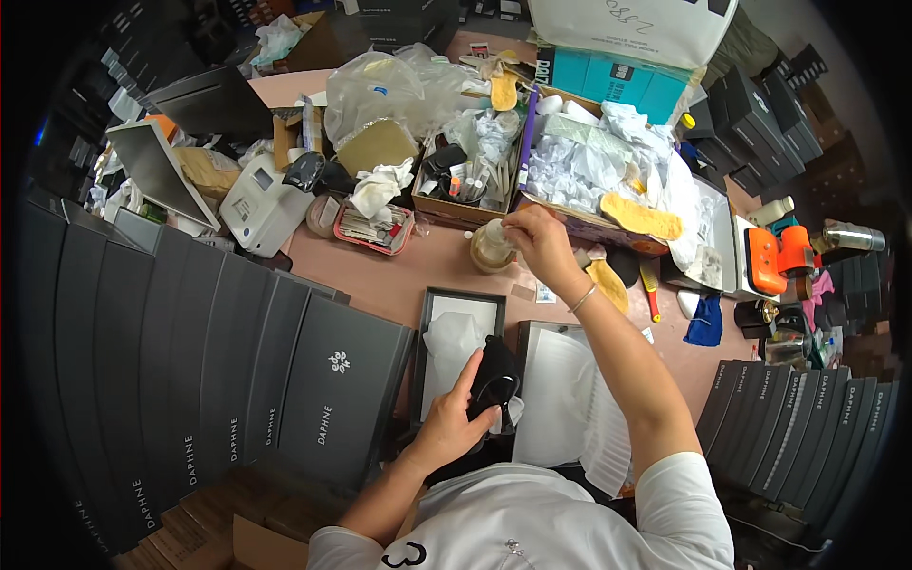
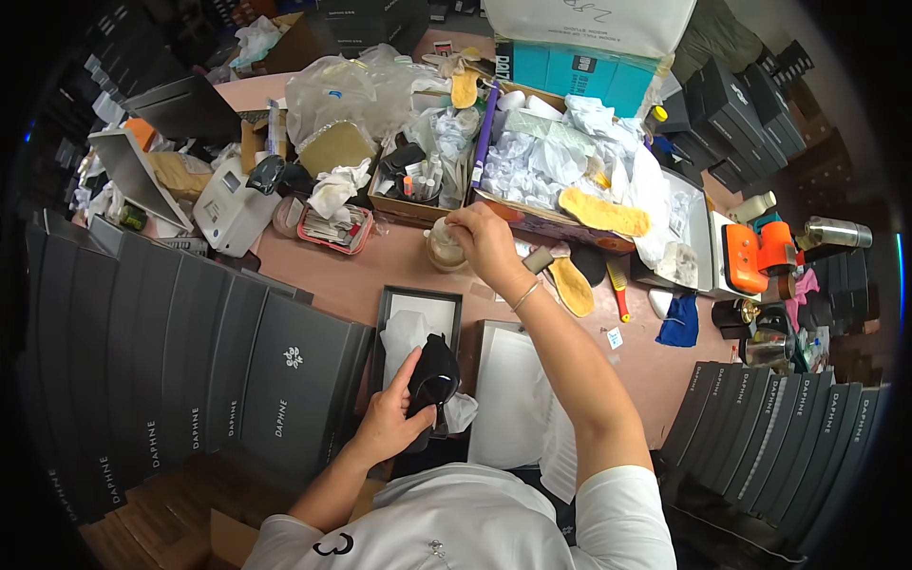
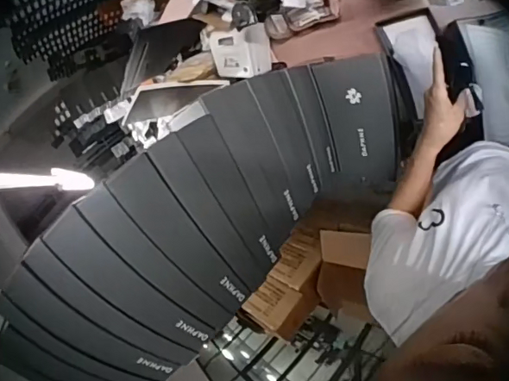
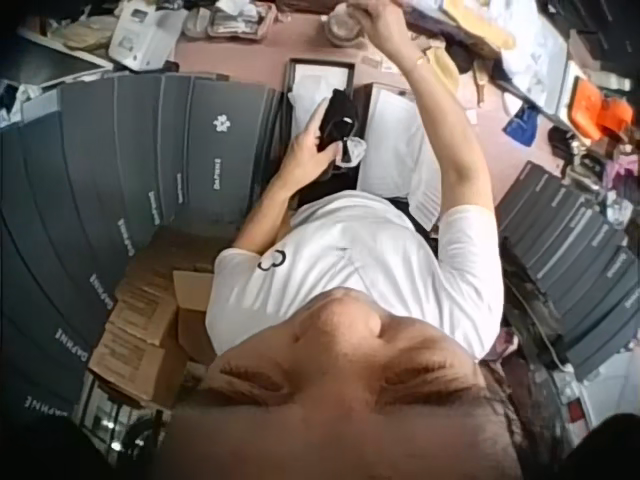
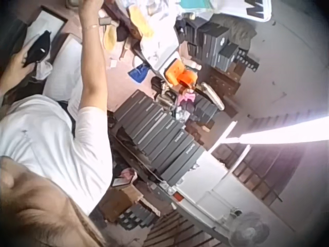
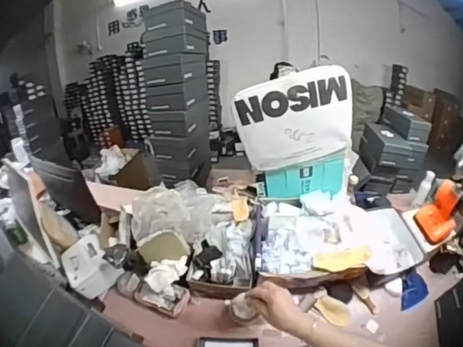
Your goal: Packaging black high-heeled shoes into boxes with tissue paper and applying final touches.
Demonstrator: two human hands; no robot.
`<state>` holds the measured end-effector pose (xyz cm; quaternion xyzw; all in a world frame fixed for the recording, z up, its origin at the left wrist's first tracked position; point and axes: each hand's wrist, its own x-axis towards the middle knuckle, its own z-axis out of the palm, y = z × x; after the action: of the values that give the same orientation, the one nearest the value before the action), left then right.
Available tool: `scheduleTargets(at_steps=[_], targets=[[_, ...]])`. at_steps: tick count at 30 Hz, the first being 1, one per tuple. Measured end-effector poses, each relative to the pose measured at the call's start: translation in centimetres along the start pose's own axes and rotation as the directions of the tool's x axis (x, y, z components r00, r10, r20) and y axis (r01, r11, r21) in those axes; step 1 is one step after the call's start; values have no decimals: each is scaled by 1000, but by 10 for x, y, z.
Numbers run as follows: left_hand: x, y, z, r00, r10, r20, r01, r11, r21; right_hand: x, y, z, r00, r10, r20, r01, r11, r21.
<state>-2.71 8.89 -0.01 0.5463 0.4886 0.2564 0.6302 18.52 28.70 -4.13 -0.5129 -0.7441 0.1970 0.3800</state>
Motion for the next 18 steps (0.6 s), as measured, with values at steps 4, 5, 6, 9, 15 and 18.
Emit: scheduleTargets(at_steps=[4, 5, 6, 9, 15, 18], targets=[[0, -2, 0, 997, 64, -44, -65, 998, -6, 2, 5, 22, 995, -86, -50, 68, 958, -278], [-1, -1, 1, 997, 65, -47, -65, 998, -1, 1, 7, 24, 994, -108, -33, 92, 941, -326], [-2, 0, -1, 997, 65, -51, -65, 998, 6, -1, 9, 26, 990, -140, -35, 119, 930, -348], [-8, -1, -4, 999, -42, -29, 44, 997, 63, -15, 5, 32, 981, -187, -45, 157, 912, -380], [-18, -13, -2, 993, -65, -99, 72, 995, 72, -28, 24, 47, 999, 7, -53, -13, 995, -100], [-26, -16, -2, 988, -128, -89, 140, 980, 140, -32, 25, 28, 980, -16, -197, 9, 999, -36]])
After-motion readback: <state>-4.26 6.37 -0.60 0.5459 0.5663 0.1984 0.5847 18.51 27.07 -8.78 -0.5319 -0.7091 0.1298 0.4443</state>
